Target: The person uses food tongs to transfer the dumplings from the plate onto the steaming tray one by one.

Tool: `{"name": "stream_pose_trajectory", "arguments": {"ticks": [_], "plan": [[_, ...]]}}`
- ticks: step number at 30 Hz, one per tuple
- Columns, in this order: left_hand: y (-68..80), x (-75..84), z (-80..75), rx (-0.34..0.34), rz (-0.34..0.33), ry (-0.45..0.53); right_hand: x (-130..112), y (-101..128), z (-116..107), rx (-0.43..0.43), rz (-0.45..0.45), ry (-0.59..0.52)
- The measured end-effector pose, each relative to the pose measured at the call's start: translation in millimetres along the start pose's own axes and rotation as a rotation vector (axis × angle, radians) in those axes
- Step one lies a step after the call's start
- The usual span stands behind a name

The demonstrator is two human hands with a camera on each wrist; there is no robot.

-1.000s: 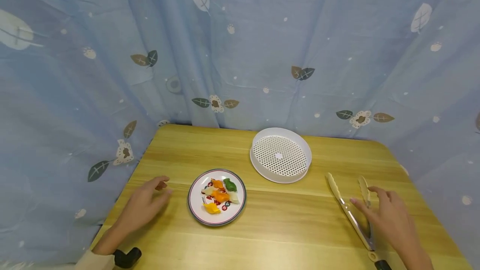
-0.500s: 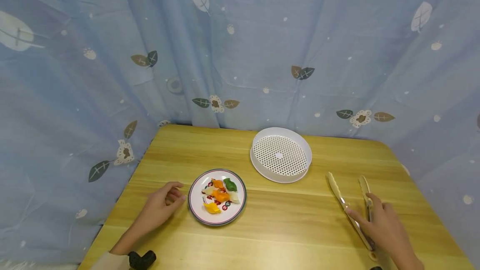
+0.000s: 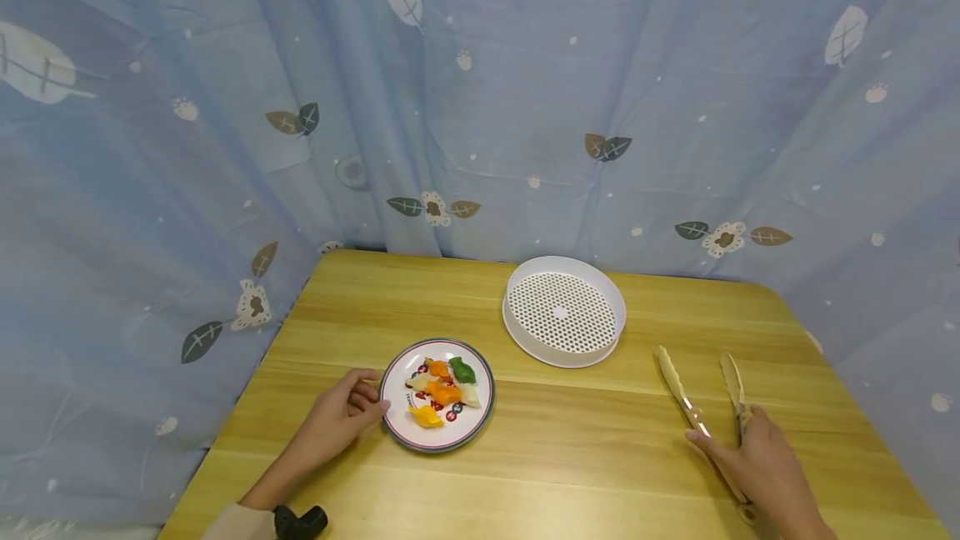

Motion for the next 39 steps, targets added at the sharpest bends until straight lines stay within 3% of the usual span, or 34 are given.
{"name": "stream_pose_trajectory", "arguments": {"ticks": [8,17,28,31,39], "plan": [[-2.6,1.1,4.6,-0.038,-0.04,0.035,1.4,2.6,6.8,0.02,0.032,0.037],[-7.3,-3.3,8.8,-0.052,-0.035,0.034,2.6,3.4,11.6,0.033,0.007,0.082],[-9.0,-5.4,3.9,-0.119,-0.053,0.118,4.7,3.0,6.4,0.067,0.023,0.006],[-9.7,-5.7,3.4,-0.128,-0.051,0.127,3.6,3.6,4.0,0.097,0.004,-0.037],[-11.7,-8.2,4.1,-0.136,-0.041,0.129,-0.1,4.8,3.5,0.302,-0.11,-0.071]]}}
Point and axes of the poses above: each hand's wrist, its own y-axis away from the middle knuckle, its own z-axis out of the palm, x = y × z, the point moved 1 cm from there along -y, towards the middle knuckle, and after that the axes turned 12 degrees about -y, right-handed, at the moved point
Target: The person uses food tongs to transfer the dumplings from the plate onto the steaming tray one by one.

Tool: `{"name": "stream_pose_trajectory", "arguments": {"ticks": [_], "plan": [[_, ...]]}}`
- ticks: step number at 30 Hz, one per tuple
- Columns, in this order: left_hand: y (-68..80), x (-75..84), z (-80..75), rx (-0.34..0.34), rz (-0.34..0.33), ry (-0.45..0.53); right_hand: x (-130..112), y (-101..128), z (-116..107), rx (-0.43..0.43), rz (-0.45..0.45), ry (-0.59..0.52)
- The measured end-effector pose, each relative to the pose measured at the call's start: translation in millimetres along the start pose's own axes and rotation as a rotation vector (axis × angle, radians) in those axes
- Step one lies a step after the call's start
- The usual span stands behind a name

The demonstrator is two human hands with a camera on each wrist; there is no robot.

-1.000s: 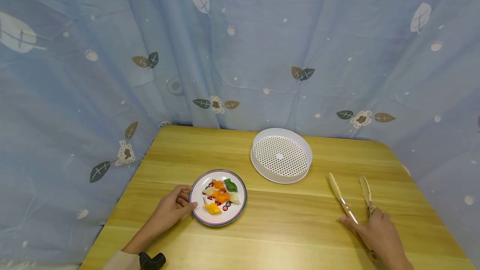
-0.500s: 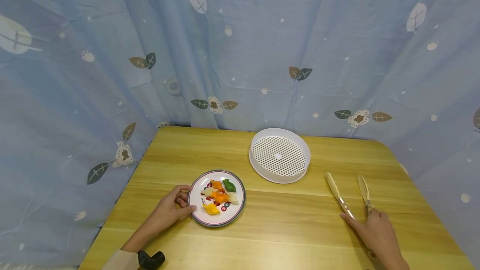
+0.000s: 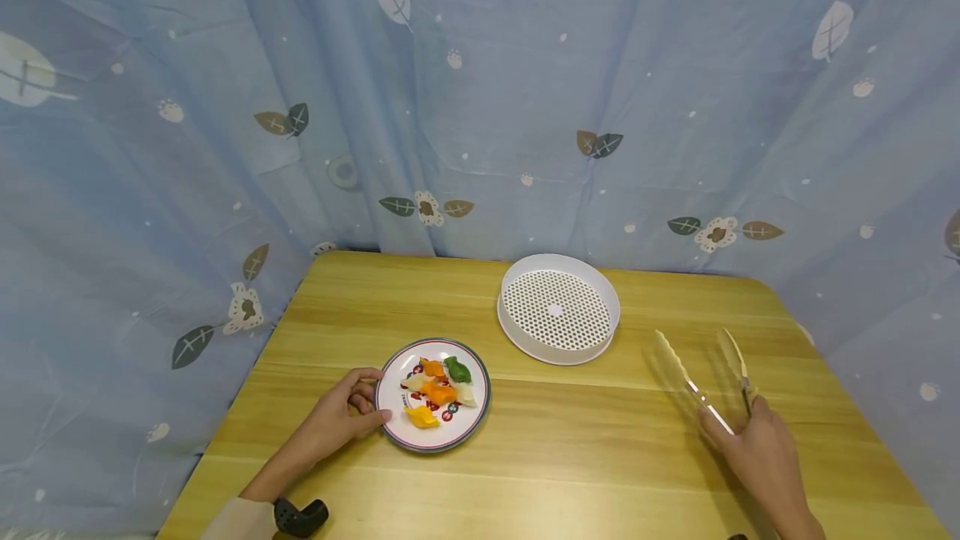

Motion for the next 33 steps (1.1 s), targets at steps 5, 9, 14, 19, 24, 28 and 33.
{"name": "stream_pose_trajectory", "arguments": {"ticks": [5,9,14,19,24,28,33], "plan": [[-0.1,-1.2,-0.5,0.0,0.008,-0.001,-6.9,-1.4,-1.3,-0.006,-0.027,0.003],[0.0,-1.4,-1.1,-0.006,0.011,0.009,-12.9,-1.2,-1.6,-0.004,-0.075,0.014],[1.2,-0.7,-2.0,-0.013,0.009,0.029,-19.8,0.1,0.6,0.025,-0.146,0.022],[1.4,-1.3,-2.2,-0.008,0.006,0.023,-29.2,-0.6,0.9,0.038,-0.226,0.03],[1.2,-2.5,-2.2,-0.01,0.017,0.024,-39.4,0.8,2.2,0.047,-0.297,0.04],[1.6,-2.9,-2.7,-0.018,0.023,0.034,-46.6,-0.2,4.2,0.078,-0.348,0.034],[1.5,-3.7,-1.6,-0.018,0.027,0.034,-55.3,-1.2,5.0,0.096,-0.405,0.027]]}}
Point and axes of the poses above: each hand's wrist, its own y-axis away from the middle knuckle, its own z-axis out of the palm, x = y × z, the point moved 1 cm from there along -y, towards the middle knuckle, and after that the axes turned 12 degrees about -y, right-handed, at the moved point
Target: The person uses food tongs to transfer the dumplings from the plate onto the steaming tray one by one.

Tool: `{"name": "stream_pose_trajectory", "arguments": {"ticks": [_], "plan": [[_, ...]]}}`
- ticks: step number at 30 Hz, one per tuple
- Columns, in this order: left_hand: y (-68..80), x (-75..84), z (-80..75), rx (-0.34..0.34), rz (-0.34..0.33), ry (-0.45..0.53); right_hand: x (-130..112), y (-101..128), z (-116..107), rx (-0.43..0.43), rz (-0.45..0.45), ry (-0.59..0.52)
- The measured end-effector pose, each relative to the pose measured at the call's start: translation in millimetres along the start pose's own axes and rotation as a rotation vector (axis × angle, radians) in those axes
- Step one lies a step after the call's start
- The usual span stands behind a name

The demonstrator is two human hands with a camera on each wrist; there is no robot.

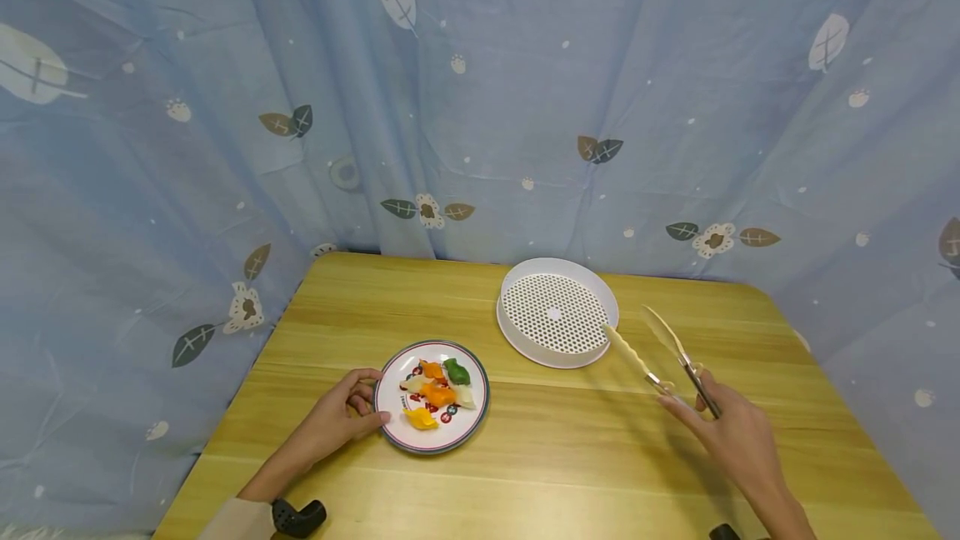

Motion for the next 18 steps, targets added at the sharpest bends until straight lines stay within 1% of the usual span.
{"name": "stream_pose_trajectory", "arguments": {"ticks": [9,15,18], "plan": [[-0.8,-0.9,1.1,0.01,0.004,-0.024,-12.6,-5.8,5.5,0.01,-0.089,-0.019],[-0.6,-1.0,1.1,0.009,-0.002,-0.02,-21.4,-7.6,10.8,-0.033,-0.085,-0.048],[-0.5,-1.4,1.2,0.008,-0.005,-0.02,-25.4,-8.1,14.3,-0.049,-0.103,-0.053]]}}
Point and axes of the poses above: each hand's wrist, its own y-axis away from the middle knuckle, its own z-axis out of the palm, x = y × z, the point moved 1 cm from there along -y, towards the middle knuckle, and after that the axes turned 12 degrees about -y, right-handed, at the moved point
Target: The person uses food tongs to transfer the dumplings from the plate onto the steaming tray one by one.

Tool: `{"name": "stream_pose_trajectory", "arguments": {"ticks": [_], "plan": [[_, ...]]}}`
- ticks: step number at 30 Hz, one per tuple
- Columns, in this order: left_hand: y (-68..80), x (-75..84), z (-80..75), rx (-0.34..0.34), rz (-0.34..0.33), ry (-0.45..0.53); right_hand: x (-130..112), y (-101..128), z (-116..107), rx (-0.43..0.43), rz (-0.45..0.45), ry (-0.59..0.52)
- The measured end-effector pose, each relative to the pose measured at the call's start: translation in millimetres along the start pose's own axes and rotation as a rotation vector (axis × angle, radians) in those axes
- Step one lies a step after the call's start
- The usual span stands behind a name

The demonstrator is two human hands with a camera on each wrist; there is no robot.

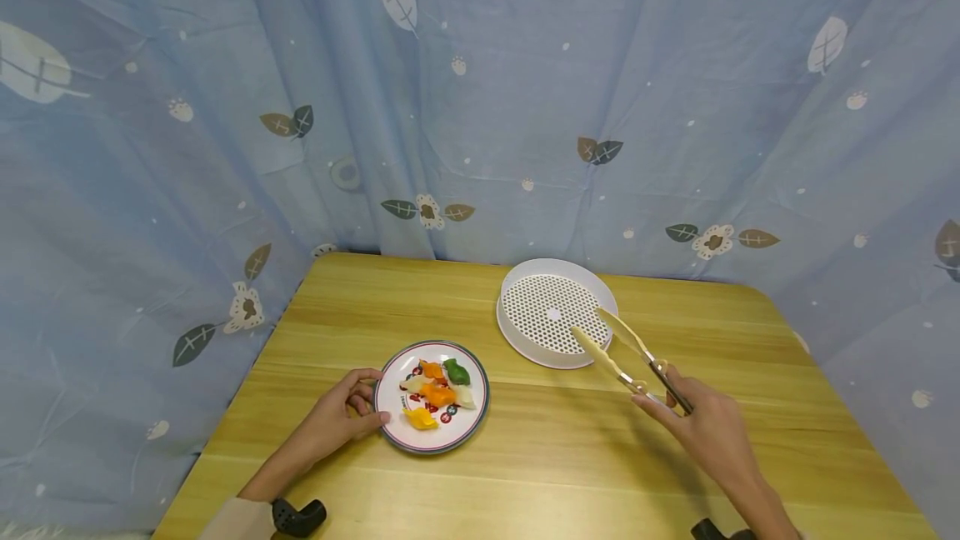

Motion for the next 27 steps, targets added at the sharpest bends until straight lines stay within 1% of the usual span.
{"name": "stream_pose_trajectory", "arguments": {"ticks": [10,19,27], "plan": [[-1.4,1.0,-2.5,-0.001,-0.008,0.016,-11.5,-6.4,11.9,-0.049,-0.055,-0.025],[-1.7,1.2,-2.8,-0.004,-0.005,0.013,-21.7,-10.8,26.6,-0.055,-0.153,-0.071],[-1.1,1.1,-2.7,-0.002,0.0,0.008,-30.7,-11.1,40.5,-0.089,-0.18,-0.113]]}}
Point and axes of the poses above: each hand's wrist, its own y-axis away from the middle knuckle, its own z-axis out of the palm, x = y × z, the point moved 1 cm from there along -y, towards the middle knuckle, and after that the axes turned 12 degrees about -y, right-handed, at the moved point
